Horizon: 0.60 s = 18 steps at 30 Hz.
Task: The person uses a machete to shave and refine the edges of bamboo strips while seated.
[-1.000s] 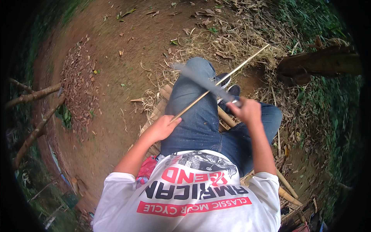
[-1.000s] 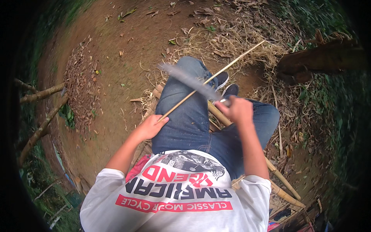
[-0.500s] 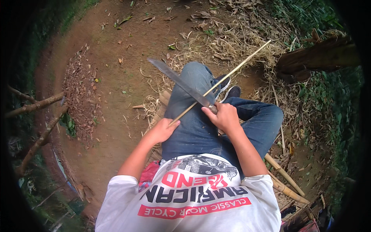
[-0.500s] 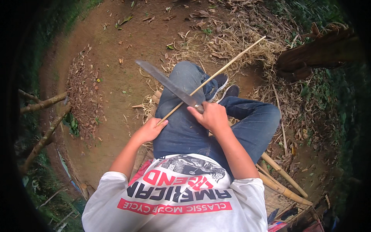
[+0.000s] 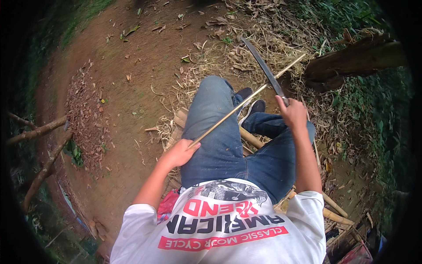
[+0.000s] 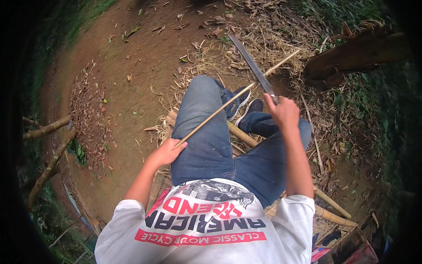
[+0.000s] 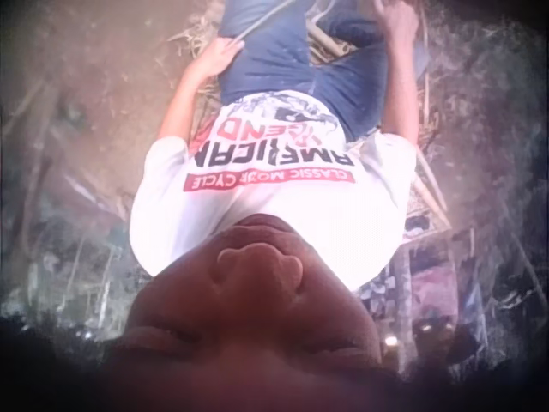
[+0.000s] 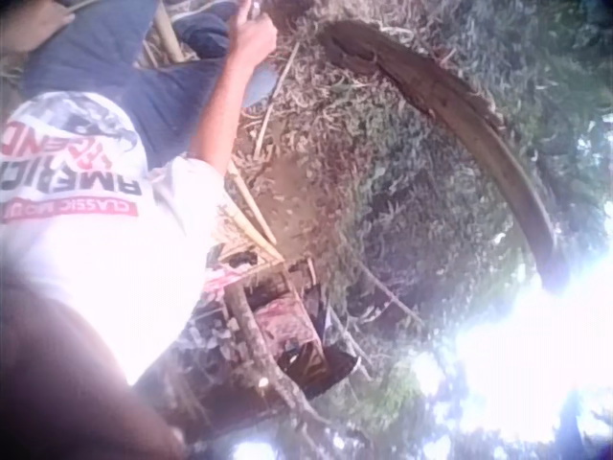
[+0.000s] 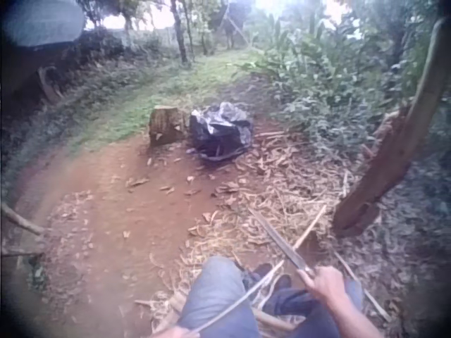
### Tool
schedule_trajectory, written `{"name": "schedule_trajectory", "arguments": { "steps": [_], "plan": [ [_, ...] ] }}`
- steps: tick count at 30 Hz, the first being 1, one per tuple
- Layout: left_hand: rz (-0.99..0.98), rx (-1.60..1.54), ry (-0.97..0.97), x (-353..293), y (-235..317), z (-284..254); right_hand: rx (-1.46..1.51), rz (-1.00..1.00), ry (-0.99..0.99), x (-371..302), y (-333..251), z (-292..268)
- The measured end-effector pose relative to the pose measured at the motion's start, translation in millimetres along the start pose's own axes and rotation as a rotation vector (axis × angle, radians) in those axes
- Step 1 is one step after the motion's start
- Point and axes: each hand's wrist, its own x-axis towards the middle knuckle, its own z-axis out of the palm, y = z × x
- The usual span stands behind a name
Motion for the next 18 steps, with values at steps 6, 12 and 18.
{"name": "schedule_trajectory", "arguments": {
  "steps": [6, 12, 18],
  "plan": [
    [0.039, 0.027, 0.057, -1.0, -16.9, 4.5, 0.031, -0.372, -0.006, -54.4, -67.2, 34.5],
    [0.049, 0.038, 0.103, -7.3, -23.4, 6.8, 0.062, -0.318, 0.036, -18.4, -32.1, 5.2],
    [0.082, 0.013, 0.081, 3.7, -9.4, 2.8, -0.022, -0.084, 0.023, 11.2, 11.3, -18.8]
  ]
}}
